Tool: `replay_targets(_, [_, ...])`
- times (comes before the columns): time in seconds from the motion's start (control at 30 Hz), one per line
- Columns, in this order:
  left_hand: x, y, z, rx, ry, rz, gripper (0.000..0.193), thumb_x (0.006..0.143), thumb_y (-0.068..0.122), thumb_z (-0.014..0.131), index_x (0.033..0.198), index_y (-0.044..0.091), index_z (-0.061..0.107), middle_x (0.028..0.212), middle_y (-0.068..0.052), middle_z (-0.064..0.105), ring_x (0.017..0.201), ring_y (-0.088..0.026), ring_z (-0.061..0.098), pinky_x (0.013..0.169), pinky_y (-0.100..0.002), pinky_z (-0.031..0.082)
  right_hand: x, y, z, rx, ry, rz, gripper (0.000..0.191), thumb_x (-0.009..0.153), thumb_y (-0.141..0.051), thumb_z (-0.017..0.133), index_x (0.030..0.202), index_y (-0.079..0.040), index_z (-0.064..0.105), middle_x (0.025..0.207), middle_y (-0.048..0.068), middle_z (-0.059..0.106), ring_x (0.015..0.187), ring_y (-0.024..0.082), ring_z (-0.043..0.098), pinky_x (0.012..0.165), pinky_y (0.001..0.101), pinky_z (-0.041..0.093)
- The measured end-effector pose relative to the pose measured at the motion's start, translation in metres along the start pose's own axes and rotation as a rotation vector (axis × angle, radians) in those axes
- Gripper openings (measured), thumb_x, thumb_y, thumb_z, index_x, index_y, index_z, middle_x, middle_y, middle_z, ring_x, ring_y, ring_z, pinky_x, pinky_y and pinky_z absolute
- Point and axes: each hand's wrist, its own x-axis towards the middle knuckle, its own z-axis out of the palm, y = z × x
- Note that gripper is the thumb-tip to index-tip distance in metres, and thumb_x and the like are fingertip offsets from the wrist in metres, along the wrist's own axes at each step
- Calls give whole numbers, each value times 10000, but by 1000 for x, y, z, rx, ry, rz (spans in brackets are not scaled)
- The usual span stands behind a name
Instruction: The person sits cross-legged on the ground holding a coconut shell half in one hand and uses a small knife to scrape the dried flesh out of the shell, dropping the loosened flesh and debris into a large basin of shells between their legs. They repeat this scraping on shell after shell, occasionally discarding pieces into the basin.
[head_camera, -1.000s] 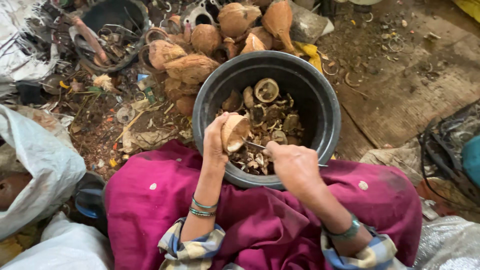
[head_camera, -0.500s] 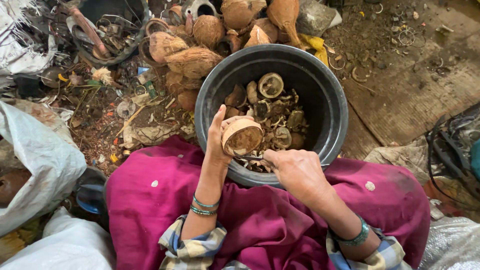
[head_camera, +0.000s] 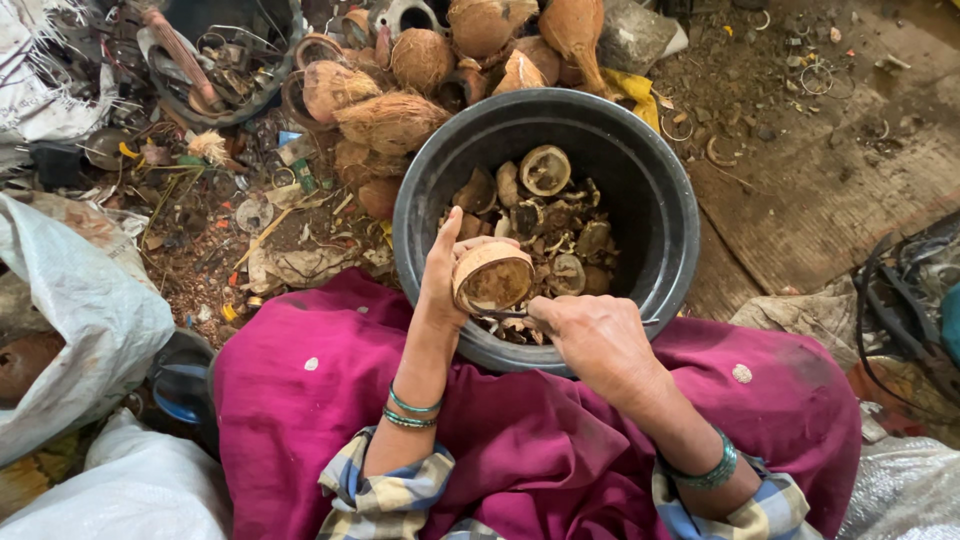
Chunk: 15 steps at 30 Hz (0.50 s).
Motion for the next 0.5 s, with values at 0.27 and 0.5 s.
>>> replay_targets(0.27, [0, 0, 2, 10, 13, -9, 864, 1015, 675, 409, 1032, -133, 716, 966, -220, 766, 830, -289, 759, 801, -395, 630, 0, 0, 2, 29, -6, 7, 119, 909, -243, 611, 868, -143, 663, 731, 76, 690, 711, 300, 699, 598, 468, 508])
replay_targets(0.5, [2, -2, 0, 20, 2, -7, 830, 1030, 647, 415, 1028, -124, 720, 957, -209, 766, 824, -271, 756, 804, -376, 626, 1, -2, 2, 37, -5, 1, 108, 896, -222, 610, 863, -128, 651, 744, 82, 698, 738, 304, 708, 612, 471, 513])
